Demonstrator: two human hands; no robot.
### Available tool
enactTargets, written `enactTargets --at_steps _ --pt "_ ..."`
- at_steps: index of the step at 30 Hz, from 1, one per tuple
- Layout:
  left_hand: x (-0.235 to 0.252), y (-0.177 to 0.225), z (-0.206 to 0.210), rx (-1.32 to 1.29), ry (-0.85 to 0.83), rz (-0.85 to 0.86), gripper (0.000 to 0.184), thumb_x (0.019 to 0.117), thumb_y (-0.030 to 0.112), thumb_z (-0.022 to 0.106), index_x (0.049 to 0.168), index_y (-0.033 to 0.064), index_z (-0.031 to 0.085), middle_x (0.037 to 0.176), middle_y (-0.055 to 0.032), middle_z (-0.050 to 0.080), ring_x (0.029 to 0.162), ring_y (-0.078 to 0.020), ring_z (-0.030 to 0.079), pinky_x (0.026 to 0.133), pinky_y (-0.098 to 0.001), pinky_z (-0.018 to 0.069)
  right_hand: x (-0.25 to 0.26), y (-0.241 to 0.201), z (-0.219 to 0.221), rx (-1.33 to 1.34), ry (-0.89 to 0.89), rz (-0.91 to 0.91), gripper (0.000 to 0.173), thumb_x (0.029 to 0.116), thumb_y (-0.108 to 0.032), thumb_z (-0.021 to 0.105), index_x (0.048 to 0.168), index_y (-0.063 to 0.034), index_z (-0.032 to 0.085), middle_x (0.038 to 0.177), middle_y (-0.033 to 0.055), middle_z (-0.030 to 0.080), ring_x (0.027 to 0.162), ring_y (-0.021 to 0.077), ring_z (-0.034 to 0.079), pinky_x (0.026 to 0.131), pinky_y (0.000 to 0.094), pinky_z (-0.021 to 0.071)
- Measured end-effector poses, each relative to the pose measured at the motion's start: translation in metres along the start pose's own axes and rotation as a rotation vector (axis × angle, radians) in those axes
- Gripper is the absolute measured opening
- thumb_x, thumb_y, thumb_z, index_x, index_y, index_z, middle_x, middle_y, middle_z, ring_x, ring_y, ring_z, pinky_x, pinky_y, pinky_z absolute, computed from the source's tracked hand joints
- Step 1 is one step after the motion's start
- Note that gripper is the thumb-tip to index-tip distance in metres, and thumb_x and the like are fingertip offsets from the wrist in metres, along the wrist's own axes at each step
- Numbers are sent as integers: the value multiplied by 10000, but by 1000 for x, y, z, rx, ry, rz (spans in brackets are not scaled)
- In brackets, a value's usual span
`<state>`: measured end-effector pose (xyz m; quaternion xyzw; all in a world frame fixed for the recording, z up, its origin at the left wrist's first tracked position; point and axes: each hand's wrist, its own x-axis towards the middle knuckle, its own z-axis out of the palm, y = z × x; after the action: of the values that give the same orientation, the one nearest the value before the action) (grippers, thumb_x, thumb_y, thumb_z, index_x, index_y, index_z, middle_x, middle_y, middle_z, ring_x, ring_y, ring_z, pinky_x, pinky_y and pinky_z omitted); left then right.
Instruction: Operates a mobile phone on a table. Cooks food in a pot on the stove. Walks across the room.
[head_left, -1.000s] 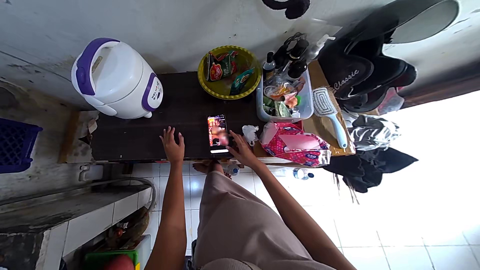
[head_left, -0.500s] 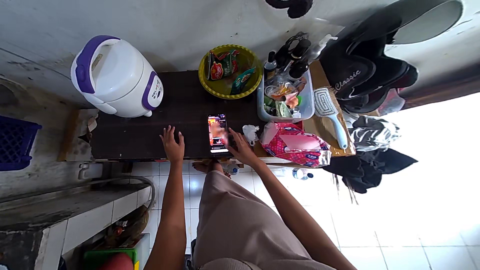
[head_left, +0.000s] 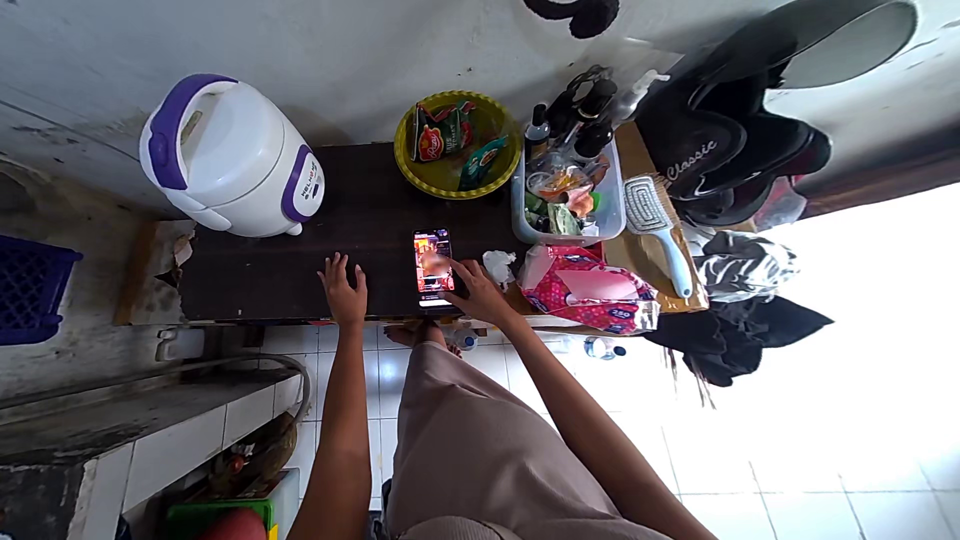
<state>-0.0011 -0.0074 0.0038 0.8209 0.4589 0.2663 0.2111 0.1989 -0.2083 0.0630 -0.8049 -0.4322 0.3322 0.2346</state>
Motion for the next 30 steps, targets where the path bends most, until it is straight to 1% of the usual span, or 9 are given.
enactTargets --at_steps 5,7,10,12,14,21,26,28,30 --pt "0 -1 0 7 7 17 415 1041 216 529 1347 -52 611 1479 -223 541 1457 -419 409 1223 -620 203 0 -3 -1 -31 -12 18 733 982 -494 658 1575 -128 431 1529 231 457 1370 419 476 1110 551 415" --pt "0 -1 0 4 3 14 419 1040 215 528 1350 -56 607 1485 -222 536 1461 -414 404 1225 -619 194 -1 -3 -2 -22 -4 12 714 976 -487 668 1543 -102 469 1524 232 465 1368 415 483 1113 542 414" --pt "0 -1 0 1 1 11 418 1041 214 528 1350 -56 606 1484 -221 537 1463 -411 402 1226 -618 192 -2 3 0 44 38 -34 687 958 -454 705 1466 -31 516 1480 251 505 1326 401 530 1095 504 443" --pt "0 -1 1 3 0 9 421 1042 219 525 1349 -57 607 1483 -224 537 1463 -415 400 1226 -617 192 -2 6 1 81 59 -53 679 959 -424 709 1447 4 510 1454 262 523 1280 393 561 1074 484 456" --pt "0 -1 1 5 5 10 421 1042 221 526 1347 -57 608 1480 -226 538 1460 -419 403 1226 -617 194 -2 7 0 89 56 -55 678 963 -424 704 1446 5 502 1446 261 527 1253 383 575 1057 476 465" --pt "0 -1 0 3 10 5 414 1039 213 529 1347 -51 611 1481 -215 542 1462 -410 404 1229 -614 186 -1 7 0 88 46 -66 700 959 -436 709 1462 0 492 1448 257 525 1259 383 567 1051 472 467" --pt "1 -6 1 -13 12 44 442 1014 205 538 1348 -78 595 1489 -243 521 1459 -441 394 1222 -626 185 0 6 1 71 41 -62 712 958 -443 708 1475 -10 478 1448 255 524 1264 379 564 1057 471 464" --pt "2 -5 -1 -61 -19 31 441 1009 190 538 1347 -88 589 1496 -258 506 1465 -457 372 1220 -637 177 -1 12 5 71 75 -79 722 945 -440 715 1469 1 486 1435 261 533 1291 396 547 1078 488 454" --pt "1 2 -6 -204 -44 -47 400 1021 146 537 1332 -98 593 1498 -276 492 1483 -458 331 1232 -645 134 -2 21 9 98 131 -136 722 932 -392 728 1446 55 489 1411 297 544 1312 420 537 1098 499 458"
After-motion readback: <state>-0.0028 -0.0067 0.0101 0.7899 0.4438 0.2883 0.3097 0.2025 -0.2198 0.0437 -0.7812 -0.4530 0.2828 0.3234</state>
